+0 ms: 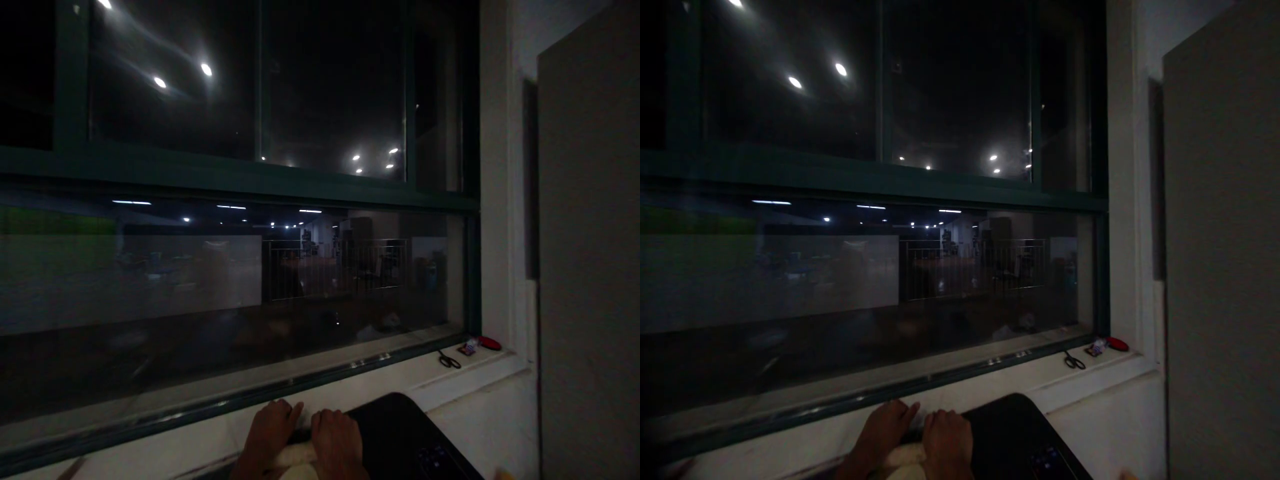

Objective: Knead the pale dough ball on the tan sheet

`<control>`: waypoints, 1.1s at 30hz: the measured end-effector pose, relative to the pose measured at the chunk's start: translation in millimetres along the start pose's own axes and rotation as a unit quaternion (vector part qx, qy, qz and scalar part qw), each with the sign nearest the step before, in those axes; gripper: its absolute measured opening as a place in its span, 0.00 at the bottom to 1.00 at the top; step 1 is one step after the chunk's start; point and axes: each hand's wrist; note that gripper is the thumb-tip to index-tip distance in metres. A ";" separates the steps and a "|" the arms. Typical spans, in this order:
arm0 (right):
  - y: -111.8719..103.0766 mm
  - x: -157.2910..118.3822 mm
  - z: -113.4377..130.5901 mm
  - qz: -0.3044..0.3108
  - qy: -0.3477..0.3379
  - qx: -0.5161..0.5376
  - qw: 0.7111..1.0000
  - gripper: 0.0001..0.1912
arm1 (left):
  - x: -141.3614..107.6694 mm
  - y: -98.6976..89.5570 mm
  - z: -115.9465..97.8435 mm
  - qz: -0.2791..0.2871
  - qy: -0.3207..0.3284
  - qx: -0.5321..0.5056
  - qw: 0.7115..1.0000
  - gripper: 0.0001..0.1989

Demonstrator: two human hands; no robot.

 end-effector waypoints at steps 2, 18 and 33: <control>-6.6 -3.1 0.4 0.019 0.010 -0.001 1.000 0.18 | -5.7 -2.3 0.1 -0.002 -0.013 0.007 1.000 0.26; -62.1 -76.0 4.6 0.064 -0.008 0.024 0.998 0.27 | -84.6 -41.8 -28.0 -0.037 -0.023 0.054 0.998 0.22; -74.0 -161.2 -3.7 0.017 -0.001 0.089 0.996 0.22 | -212.8 -49.7 9.9 -0.082 0.118 -0.024 0.989 0.24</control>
Point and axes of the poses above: each hand's wrist, its own x-axis towards the middle knuckle, its own y-axis out of the palm, z = x × y, and after that the axes turned 11 degrees about -z, right-handed
